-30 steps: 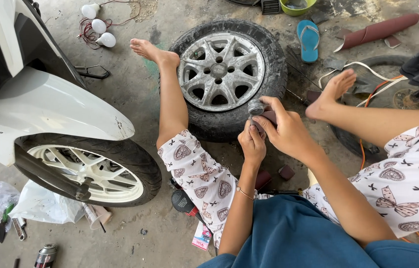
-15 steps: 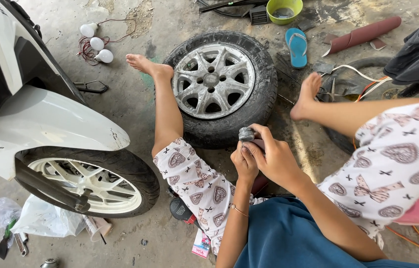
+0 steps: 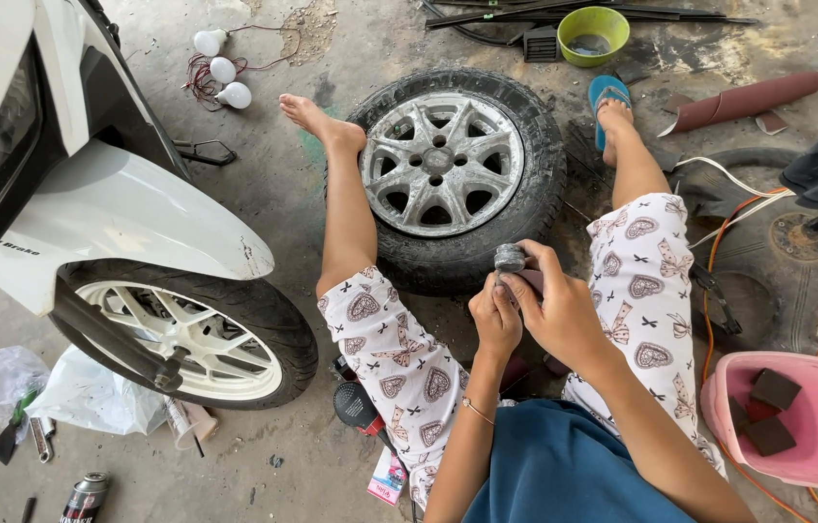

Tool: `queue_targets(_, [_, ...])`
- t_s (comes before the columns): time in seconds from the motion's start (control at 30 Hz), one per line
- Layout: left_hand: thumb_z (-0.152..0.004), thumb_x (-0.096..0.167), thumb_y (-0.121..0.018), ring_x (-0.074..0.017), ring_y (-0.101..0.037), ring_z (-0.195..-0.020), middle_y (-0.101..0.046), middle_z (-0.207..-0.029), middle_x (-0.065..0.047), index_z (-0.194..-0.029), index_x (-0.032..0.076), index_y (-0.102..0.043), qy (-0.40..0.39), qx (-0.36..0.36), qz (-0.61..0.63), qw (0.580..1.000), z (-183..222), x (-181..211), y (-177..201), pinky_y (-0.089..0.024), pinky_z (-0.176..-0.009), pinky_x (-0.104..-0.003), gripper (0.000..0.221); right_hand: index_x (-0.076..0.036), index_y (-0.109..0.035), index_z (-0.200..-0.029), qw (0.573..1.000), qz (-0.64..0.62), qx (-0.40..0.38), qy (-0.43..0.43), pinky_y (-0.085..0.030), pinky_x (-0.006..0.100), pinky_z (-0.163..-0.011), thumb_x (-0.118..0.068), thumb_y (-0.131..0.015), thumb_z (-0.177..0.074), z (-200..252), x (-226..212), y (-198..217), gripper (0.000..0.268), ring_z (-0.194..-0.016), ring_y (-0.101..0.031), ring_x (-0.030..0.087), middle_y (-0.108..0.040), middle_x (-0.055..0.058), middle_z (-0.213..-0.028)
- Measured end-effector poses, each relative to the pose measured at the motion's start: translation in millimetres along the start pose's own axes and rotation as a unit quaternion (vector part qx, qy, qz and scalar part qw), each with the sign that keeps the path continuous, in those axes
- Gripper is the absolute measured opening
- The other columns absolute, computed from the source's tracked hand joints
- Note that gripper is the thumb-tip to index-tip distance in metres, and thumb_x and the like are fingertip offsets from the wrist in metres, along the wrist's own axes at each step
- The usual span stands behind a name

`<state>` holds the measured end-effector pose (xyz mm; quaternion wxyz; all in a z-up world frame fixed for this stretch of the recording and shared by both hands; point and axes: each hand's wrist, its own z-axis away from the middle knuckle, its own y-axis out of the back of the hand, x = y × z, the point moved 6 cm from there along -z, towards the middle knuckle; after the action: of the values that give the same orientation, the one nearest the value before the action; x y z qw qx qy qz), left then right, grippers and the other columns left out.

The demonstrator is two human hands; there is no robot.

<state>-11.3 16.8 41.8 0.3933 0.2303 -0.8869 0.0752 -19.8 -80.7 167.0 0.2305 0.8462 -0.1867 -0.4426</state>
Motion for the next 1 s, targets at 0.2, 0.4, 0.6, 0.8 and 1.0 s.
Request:
queue_targets(0.2, [-0.115, 0.029, -0.022, -0.0178, -0.033, -0.037, -0.036, -0.052, 0.001, -0.074, 0.016, -0.045, -0.009, -0.012, -0.008, 1.0, 2, 1, -6, -0.036, -0.039, -0.026, 0.049, 0.0, -0.059, -0.133, 1.0, -0.018, 0.006, -0.022, -0.061, 0.043, -0.071, -0.02, -0.066, -0.102, 0, 0, 6, 0.038, -0.086, -0.075, 0.038, -0.075, 0.027, -0.093])
queue_targets(0.4, [-0.115, 0.03, -0.024, -0.0227, -0.035, -0.037, -0.035, -0.053, -0.002, -0.073, 0.014, -0.042, -0.014, -0.003, 0.006, 1.0, -6, 8, -7, -0.035, -0.039, -0.029, 0.048, -0.001, -0.059, -0.133, 1.0, -0.015, 0.016, -0.022, -0.061, 0.044, -0.07, -0.02, -0.066, -0.101, -4, 1, 9, 0.038, -0.087, -0.074, 0.039, -0.075, 0.026, -0.093])
queue_targets(0.6, [-0.114, 0.031, -0.026, -0.02, -0.035, -0.037, -0.035, -0.052, 0.001, -0.072, 0.016, -0.043, -0.002, 0.0, 0.007, 1.0, -7, 0, -5, -0.037, -0.04, -0.027, 0.048, 0.0, -0.06, -0.132, 0.999, -0.024, 0.021, -0.02, -0.061, 0.042, -0.071, -0.019, -0.067, -0.1, -6, 5, -1, 0.038, -0.089, -0.074, 0.038, -0.075, 0.026, -0.095])
queue_targets(0.8, [-0.114, 0.027, -0.021, -0.0193, -0.031, -0.035, -0.036, -0.051, 0.0, -0.074, 0.014, -0.048, 0.004, 0.003, -0.011, 1.0, 1, -14, 2, -0.037, -0.038, -0.029, 0.049, -0.001, -0.06, -0.132, 0.999, -0.044, 0.011, -0.021, -0.061, 0.041, -0.073, -0.021, -0.069, -0.098, -9, 2, -12, 0.04, -0.091, -0.075, 0.035, -0.076, 0.023, -0.095])
queue_targets(1.0, [-0.112, 0.02, -0.025, -0.0297, -0.035, -0.034, -0.046, -0.054, -0.011, -0.095, -0.002, -0.065, -0.02, 0.03, -0.059, 0.998, -12, 1, 12, -0.04, -0.035, -0.036, 0.049, 0.0, -0.06, -0.13, 0.994, -0.104, -0.009, -0.032, -0.062, 0.043, -0.072, -0.019, -0.068, -0.097, -18, 3, -24, 0.038, -0.089, -0.076, 0.038, -0.075, 0.026, -0.093])
